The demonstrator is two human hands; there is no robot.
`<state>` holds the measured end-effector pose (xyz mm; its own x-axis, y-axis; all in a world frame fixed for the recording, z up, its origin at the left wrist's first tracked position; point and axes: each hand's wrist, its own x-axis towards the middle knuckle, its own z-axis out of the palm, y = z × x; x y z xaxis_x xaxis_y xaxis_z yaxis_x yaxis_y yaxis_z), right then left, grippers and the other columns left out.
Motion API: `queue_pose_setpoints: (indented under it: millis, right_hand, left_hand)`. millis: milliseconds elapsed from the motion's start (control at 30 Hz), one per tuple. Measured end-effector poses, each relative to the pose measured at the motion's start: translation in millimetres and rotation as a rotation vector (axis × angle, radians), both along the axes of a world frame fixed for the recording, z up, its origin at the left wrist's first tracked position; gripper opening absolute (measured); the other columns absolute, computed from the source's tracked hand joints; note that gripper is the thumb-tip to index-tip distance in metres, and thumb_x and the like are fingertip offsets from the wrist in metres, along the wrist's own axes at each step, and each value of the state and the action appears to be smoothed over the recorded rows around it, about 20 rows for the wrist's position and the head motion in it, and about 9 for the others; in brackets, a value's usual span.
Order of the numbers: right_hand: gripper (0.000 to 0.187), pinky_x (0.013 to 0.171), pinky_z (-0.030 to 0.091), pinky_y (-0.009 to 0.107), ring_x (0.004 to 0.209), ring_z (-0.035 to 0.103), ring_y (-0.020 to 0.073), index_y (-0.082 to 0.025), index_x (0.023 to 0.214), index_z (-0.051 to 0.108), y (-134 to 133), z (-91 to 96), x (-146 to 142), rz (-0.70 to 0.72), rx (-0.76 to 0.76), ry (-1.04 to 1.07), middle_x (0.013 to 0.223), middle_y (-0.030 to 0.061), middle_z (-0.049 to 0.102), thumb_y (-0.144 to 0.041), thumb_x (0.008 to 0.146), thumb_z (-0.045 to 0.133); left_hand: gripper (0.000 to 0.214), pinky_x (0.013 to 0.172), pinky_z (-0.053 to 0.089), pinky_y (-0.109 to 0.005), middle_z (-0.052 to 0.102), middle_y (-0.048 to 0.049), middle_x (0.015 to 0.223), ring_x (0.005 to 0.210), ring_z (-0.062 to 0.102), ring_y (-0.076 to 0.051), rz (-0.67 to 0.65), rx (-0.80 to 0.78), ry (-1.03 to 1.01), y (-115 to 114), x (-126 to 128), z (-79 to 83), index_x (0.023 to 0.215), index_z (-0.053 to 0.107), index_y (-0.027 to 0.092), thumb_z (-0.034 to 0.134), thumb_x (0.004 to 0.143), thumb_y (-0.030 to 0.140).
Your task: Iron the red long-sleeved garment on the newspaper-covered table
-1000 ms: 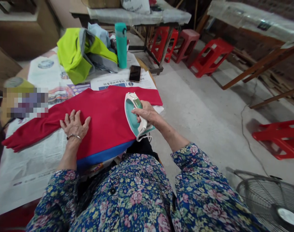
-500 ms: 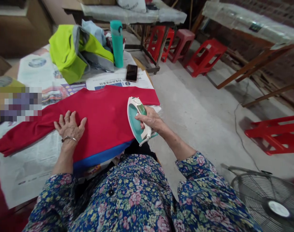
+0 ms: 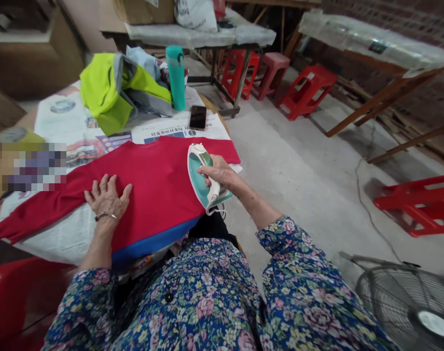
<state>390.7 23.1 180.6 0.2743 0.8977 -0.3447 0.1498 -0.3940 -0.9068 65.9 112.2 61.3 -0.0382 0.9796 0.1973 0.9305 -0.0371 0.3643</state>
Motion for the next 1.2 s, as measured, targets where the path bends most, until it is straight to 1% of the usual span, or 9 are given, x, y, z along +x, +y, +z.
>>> queue_pose_setpoints:
  millis: [100, 233, 367, 567, 733, 833, 933, 1033, 1200]
  right_hand:
    - [0.027, 0.039, 0.049, 0.022, 0.04, 0.052, 0.0116, -0.025, 0.086, 0.052, -6.6, 0.3, -0.4, 0.031, -0.023, 0.02, 0.053, -0.0078, 0.053, -0.008, 0.085, 0.073]
    - [0.025, 0.038, 0.045, 0.02, 0.038, 0.05, 0.0115, -0.025, 0.084, 0.053, -14.4, -2.0, 1.1, 0.128, -0.052, 0.028, 0.049, -0.0074, 0.053, -0.01, 0.086, 0.072]
    - [0.024, 0.036, 0.042, 0.02, 0.037, 0.049, 0.0117, -0.025, 0.083, 0.054, -12.1, -1.0, 0.3, 0.174, -0.06, 0.047, 0.048, -0.0069, 0.053, -0.01, 0.084, 0.073]
    - [0.026, 0.037, 0.045, 0.019, 0.039, 0.05, 0.0101, -0.025, 0.083, 0.054, 11.8, 5.6, -8.6, 0.136, -0.031, 0.063, 0.052, -0.0066, 0.055, -0.007, 0.085, 0.072]
    - [0.028, 0.037, 0.048, 0.019, 0.041, 0.052, 0.0108, -0.025, 0.082, 0.054, 40.2, 3.5, -11.7, 0.086, 0.007, 0.055, 0.053, -0.0069, 0.053, -0.009, 0.082, 0.077]
    - [0.031, 0.036, 0.048, 0.018, 0.041, 0.053, 0.0106, -0.025, 0.08, 0.053, 47.9, 3.5, -13.6, 0.06, 0.011, 0.059, 0.054, -0.0077, 0.051, -0.007, 0.083, 0.077]
    - [0.032, 0.036, 0.049, 0.018, 0.04, 0.052, 0.0101, -0.025, 0.081, 0.053, 43.2, 5.2, -15.7, 0.03, 0.004, 0.056, 0.054, -0.0077, 0.053, -0.004, 0.083, 0.076]
    - [0.03, 0.035, 0.048, 0.018, 0.038, 0.051, 0.0097, -0.024, 0.08, 0.053, 29.5, 4.7, -15.1, 0.012, -0.007, 0.038, 0.051, -0.008, 0.053, -0.004, 0.085, 0.074]
    - [0.028, 0.034, 0.047, 0.019, 0.037, 0.053, 0.011, -0.024, 0.081, 0.055, 6.3, -2.9, -7.5, -0.004, -0.014, 0.02, 0.05, -0.0081, 0.054, -0.005, 0.085, 0.076]
  left_hand:
    - [0.065, 0.14, 0.016, -0.075, 0.052, -0.0185, 0.177, 0.17, 0.036, -0.045, 0.012, 0.005, 0.006, 0.1, 0.4, -1.1, 0.162, 0.062, 0.021, 0.058, 0.102, 0.048]
    - [0.064, 0.14, 0.016, -0.074, 0.053, -0.0183, 0.177, 0.17, 0.037, -0.045, 0.018, 0.008, 0.014, 0.4, -0.1, -2.6, 0.16, 0.064, 0.021, 0.058, 0.102, 0.049]
    - [0.064, 0.14, 0.016, -0.074, 0.054, -0.0181, 0.176, 0.17, 0.037, -0.044, 0.021, 0.005, 0.011, -0.4, -0.2, -2.4, 0.16, 0.064, 0.021, 0.058, 0.102, 0.048]
    - [0.065, 0.141, 0.015, -0.073, 0.052, -0.0186, 0.177, 0.17, 0.038, -0.044, 0.016, 0.002, -0.003, -2.3, 0.8, -0.1, 0.159, 0.064, 0.019, 0.057, 0.102, 0.049]
    - [0.065, 0.14, 0.018, -0.074, 0.055, -0.0188, 0.175, 0.168, 0.04, -0.045, 0.006, 0.006, -0.023, -0.3, 0.5, 0.6, 0.159, 0.065, 0.021, 0.059, 0.101, 0.049]
    - [0.065, 0.14, 0.019, -0.074, 0.054, -0.0196, 0.176, 0.168, 0.04, -0.045, 0.004, 0.003, -0.027, -0.1, 1.2, 1.3, 0.159, 0.065, 0.02, 0.058, 0.101, 0.048]
    - [0.065, 0.14, 0.017, -0.073, 0.053, -0.0196, 0.177, 0.169, 0.039, -0.044, 0.01, 0.002, -0.014, -1.0, 2.6, 1.7, 0.159, 0.065, 0.018, 0.058, 0.101, 0.047]
    - [0.063, 0.14, 0.017, -0.073, 0.055, -0.0191, 0.176, 0.168, 0.041, -0.044, 0.016, 0.025, -0.01, -1.6, 4.1, 0.8, 0.158, 0.066, 0.019, 0.057, 0.101, 0.046]
    - [0.063, 0.14, 0.017, -0.072, 0.056, -0.0181, 0.174, 0.167, 0.042, -0.044, 0.036, 0.031, -0.007, -1.2, 6.1, -0.9, 0.157, 0.067, 0.019, 0.058, 0.101, 0.047]
